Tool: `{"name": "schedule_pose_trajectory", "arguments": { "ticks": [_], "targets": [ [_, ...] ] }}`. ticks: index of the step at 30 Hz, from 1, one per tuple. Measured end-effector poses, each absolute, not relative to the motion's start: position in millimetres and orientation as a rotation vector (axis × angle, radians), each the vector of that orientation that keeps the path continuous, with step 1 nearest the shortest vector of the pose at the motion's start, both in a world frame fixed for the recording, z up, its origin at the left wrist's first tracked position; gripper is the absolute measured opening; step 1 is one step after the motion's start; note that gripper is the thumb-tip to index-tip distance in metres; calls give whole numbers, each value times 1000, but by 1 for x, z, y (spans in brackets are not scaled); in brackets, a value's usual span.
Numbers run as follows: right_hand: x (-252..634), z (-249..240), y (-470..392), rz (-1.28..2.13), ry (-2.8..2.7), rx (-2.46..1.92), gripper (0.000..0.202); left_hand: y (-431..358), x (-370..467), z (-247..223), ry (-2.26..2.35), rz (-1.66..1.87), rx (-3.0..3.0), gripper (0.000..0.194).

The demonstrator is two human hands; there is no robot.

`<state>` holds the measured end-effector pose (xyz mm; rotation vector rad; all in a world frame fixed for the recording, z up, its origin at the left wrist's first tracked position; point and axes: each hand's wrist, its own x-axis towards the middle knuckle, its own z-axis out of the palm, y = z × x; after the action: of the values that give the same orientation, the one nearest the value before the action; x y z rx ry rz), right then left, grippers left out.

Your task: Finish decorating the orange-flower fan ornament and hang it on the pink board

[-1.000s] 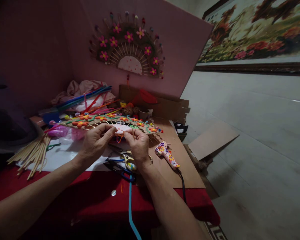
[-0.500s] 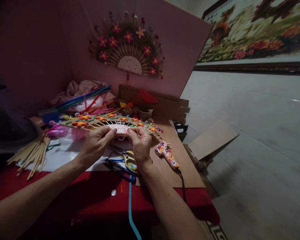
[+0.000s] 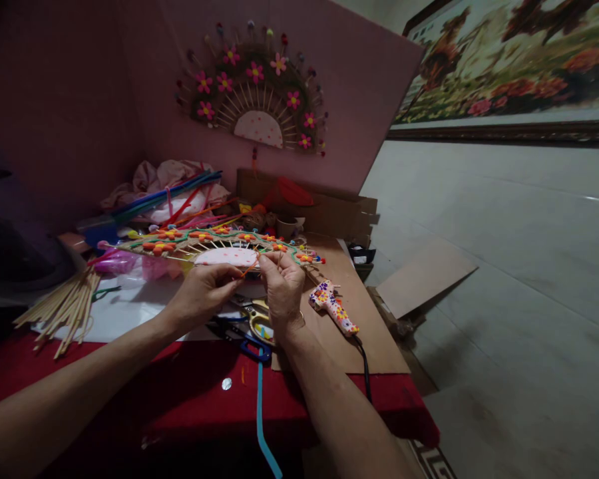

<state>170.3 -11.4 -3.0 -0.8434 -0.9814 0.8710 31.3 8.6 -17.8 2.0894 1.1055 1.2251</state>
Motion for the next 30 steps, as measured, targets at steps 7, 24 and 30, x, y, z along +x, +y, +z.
{"name": "schedule_pose_trajectory", "arguments": {
  "ticks": [7,24,30],
  "targets": [
    [174,-10,-5,588,-1090,-1061,35,8,28,-8,1107,1299,2096,20],
    [164,-11,-26,-70,-1634,-1372,22,11,28,-9,1092,1447,1836,19],
    [164,-12,-26,-106,-1620,-1402,22,9,29,-7,1054,1484,1860,17]
  ]
}}
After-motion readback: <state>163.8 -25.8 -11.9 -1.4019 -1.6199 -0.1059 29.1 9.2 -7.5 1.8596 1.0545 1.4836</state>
